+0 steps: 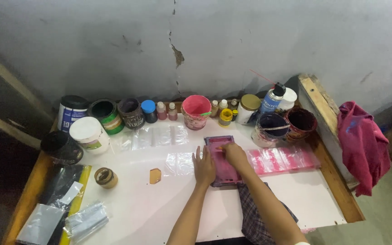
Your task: Organizing small plastic bags by folding and stacking them, followed by applying a substance to a screen printing frame using a small tool.
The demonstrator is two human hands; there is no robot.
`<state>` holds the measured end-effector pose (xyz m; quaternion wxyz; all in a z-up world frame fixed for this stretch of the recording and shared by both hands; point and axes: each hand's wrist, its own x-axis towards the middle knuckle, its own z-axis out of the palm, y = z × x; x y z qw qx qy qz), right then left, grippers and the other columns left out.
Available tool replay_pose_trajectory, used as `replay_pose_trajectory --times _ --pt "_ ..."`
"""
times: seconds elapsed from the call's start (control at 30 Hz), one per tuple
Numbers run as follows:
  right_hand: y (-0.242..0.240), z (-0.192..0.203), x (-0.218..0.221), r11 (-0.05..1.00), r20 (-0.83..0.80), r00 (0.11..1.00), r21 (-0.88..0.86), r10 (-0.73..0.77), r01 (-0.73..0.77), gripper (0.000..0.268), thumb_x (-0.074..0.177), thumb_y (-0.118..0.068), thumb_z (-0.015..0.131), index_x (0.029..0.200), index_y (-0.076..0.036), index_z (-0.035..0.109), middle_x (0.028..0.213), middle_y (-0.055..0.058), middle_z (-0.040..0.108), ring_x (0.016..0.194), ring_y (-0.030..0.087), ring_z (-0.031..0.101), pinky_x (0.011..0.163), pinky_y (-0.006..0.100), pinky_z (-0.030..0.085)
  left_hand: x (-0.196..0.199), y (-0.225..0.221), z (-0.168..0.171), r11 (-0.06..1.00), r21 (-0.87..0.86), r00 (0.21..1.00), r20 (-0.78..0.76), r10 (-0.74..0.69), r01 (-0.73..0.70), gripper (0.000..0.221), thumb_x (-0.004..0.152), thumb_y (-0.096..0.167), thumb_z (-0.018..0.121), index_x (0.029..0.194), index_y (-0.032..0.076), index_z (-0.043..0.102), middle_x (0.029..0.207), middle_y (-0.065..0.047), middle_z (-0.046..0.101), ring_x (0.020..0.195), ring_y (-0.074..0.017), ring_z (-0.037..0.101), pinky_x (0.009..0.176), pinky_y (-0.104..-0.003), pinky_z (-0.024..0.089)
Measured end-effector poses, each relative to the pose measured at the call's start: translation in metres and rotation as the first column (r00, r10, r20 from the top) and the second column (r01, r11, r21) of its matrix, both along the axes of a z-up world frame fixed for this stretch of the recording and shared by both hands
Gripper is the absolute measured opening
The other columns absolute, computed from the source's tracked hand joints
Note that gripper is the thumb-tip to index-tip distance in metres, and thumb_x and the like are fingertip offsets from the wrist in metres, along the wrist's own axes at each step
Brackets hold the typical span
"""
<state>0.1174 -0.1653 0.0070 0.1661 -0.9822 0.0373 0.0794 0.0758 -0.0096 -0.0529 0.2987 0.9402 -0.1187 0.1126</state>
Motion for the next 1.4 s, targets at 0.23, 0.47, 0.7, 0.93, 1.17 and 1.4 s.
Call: replay_pose_trajectory --times 0.23,0.47,0.7,0.93,1.17,1.4 --pt "0.016 0.0 -0.015 0.99 0.127 0.983 -0.046 0.135 -0.131 0.042 0.099 -0.005 0.046 0.121 -0.022 0.076 0.118 0.01 0.075 0.11 0.034 0.073 0.09 0.046 0.061 -0.003 0.002 0.009 0.999 -0.035 1.0 -0.001 -0.006 0.006 0.053 0.102 0.022 0.038 0.151 0.003 0.042 0.156 -0.017 0.047 0.153 -0.037 0.025 0.121 -0.06 0.016" --pt "0.009 -0.037 -0.051 0.975 0.239 0.955 -0.18 0.174 -0.133 0.041 0.096 -0.007 0.05 0.126 -0.027 0.071 0.121 0.001 0.072 0.115 0.023 0.07 0.089 0.035 0.061 0.001 -0.001 0.005 1.0 -0.003 1.0 0.001 0.016 -0.016 0.052 0.103 0.025 0.037 0.15 0.004 0.044 0.155 -0.014 0.049 0.152 -0.0352 0.027 0.122 -0.059 0.016" --pt "0.009 -0.033 -0.102 0.972 0.234 0.948 -0.145 0.216 -0.185 0.039 0.093 -0.002 0.055 0.122 -0.024 0.072 0.117 0.005 0.073 0.114 0.026 0.069 0.088 0.036 0.061 0.001 -0.001 0.003 0.999 -0.032 0.999 0.046 0.01 -0.009 0.053 0.1 0.021 0.041 0.149 0.001 0.045 0.15 -0.017 0.054 0.149 -0.0385 0.032 0.12 -0.062 0.021" --pt "0.015 0.042 -0.101 0.99 -0.068 0.988 0.01 0.139 -0.139 0.034 0.094 -0.006 0.056 0.115 -0.023 0.077 0.109 0.009 0.077 0.108 0.035 0.072 0.09 0.046 0.061 -0.003 0.001 0.011 1.0 -0.021 0.998 -0.056 -0.017 0.016 0.055 0.101 0.021 0.038 0.153 0.003 0.04 0.156 -0.015 0.048 0.152 -0.0363 0.027 0.123 -0.059 0.015" --pt "0.001 0.023 -0.016 0.999 0.039 0.998 -0.015 0.051 -0.051 0.032 0.096 -0.013 0.056 0.111 -0.029 0.079 0.104 0.009 0.077 0.102 0.036 0.075 0.087 0.048 0.062 -0.007 0.002 0.018 1.0 -0.026 0.997 -0.074 0.003 -0.005 0.053 0.103 0.022 0.037 0.152 0.004 0.041 0.155 -0.014 0.049 0.153 -0.0353 0.025 0.124 -0.059 0.012" --pt "0.001 -0.01 -0.006 0.992 0.167 0.982 -0.104 0.086 -0.069 0.034 0.096 -0.012 0.056 0.118 -0.028 0.076 0.114 0.003 0.075 0.108 0.029 0.073 0.09 0.043 0.062 -0.006 0.001 0.023 0.999 -0.049 1.0 -0.023 0.018 -0.019 0.049 0.103 0.02 0.038 0.149 0.004 0.046 0.152 -0.015 0.052 0.151 -0.0371 0.03 0.122 -0.06 0.016"
